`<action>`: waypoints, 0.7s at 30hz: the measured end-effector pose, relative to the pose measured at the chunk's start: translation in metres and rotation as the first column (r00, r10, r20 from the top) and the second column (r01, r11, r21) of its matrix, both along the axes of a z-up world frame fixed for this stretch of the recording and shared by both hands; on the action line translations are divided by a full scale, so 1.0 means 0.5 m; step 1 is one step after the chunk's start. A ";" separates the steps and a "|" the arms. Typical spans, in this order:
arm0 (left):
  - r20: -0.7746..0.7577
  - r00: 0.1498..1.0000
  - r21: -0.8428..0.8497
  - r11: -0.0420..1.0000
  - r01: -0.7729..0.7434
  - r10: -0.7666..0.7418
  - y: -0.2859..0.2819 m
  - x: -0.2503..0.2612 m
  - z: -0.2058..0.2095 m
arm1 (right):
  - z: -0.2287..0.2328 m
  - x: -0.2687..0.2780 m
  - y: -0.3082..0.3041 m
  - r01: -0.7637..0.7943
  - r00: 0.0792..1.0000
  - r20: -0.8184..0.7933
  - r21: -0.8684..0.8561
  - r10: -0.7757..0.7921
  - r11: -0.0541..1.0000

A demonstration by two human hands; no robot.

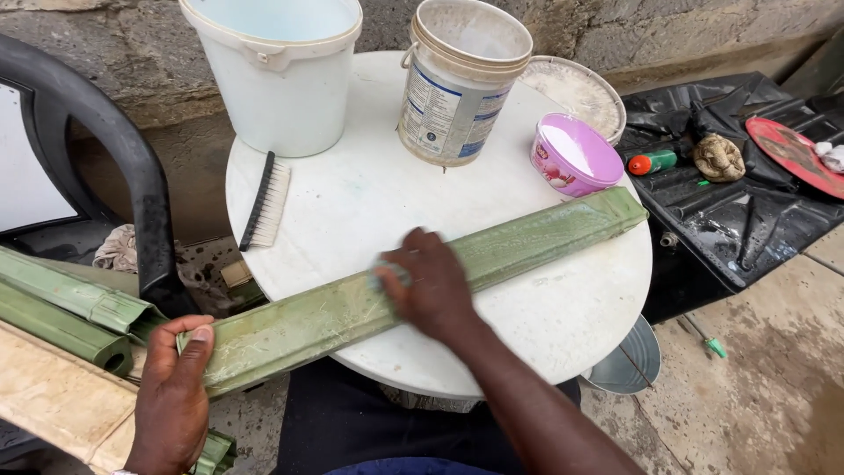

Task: The person cleans a long, green wooden plank by wiping it with a wet cloth and scrubbing it with a brush. They repeatedly dip the cloth into a bucket of water and work on the plank placed on a white round table.

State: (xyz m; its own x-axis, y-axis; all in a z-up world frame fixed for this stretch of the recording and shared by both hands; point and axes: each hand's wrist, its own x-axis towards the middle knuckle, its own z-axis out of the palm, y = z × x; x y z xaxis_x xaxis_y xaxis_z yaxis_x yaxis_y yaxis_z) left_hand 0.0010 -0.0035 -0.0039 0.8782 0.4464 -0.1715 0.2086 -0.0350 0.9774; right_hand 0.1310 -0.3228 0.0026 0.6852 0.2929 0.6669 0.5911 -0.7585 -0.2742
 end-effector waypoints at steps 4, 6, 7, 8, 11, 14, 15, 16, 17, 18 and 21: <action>0.119 0.991 -0.207 0.977 -0.043 0.069 -0.015 -0.004 -0.010 | 0.064 -0.080 0.172 -0.197 0.868 -0.476 -0.072 0.140 0.978; 0.118 0.986 -0.208 0.974 -0.092 0.118 -0.011 -0.011 -0.022 | 0.038 -0.055 0.115 -0.207 0.859 -0.480 -0.015 0.175 0.978; 0.166 0.980 -0.114 0.989 -0.091 0.110 -0.010 -0.009 -0.026 | 0.012 -0.019 0.053 -0.121 0.948 -0.295 0.019 0.121 0.993; 0.211 0.973 -0.017 0.995 -0.094 0.096 -0.007 -0.007 -0.031 | -0.013 0.019 -0.006 -0.044 0.994 -0.100 0.073 0.052 0.996; 0.232 0.967 -0.056 0.994 -0.095 0.106 -0.014 -0.003 -0.028 | -0.079 0.140 -0.371 0.441 0.889 -0.116 -0.053 -0.444 0.896; 0.225 0.969 -0.032 0.995 -0.093 0.098 -0.021 -0.005 -0.010 | -0.036 0.146 -0.470 0.499 0.823 -0.327 0.027 -0.464 0.866; 0.225 0.967 -0.026 0.992 -0.121 0.123 -0.032 -0.001 -0.003 | -0.027 0.135 -0.427 0.475 0.835 -0.330 0.032 -0.440 0.879; 0.186 0.965 -0.190 0.971 -0.147 0.183 -0.041 0.004 0.004 | -0.017 0.121 -0.385 0.381 0.881 -0.317 0.032 -0.352 0.924; 0.136 0.961 -0.339 0.923 -0.184 0.242 -0.042 -0.001 0.013 | -0.016 0.102 -0.333 0.277 0.916 -0.314 0.038 -0.252 0.960; 0.131 0.953 -0.323 0.920 -0.220 0.273 -0.051 0.013 0.009 | -0.011 0.091 -0.256 0.244 0.921 -0.325 0.050 -0.215 0.969; 0.194 0.925 -0.575 0.802 -0.163 0.326 -0.040 0.025 -0.005 | -0.011 0.015 0.017 0.006 0.940 -0.341 -0.043 -0.020 0.999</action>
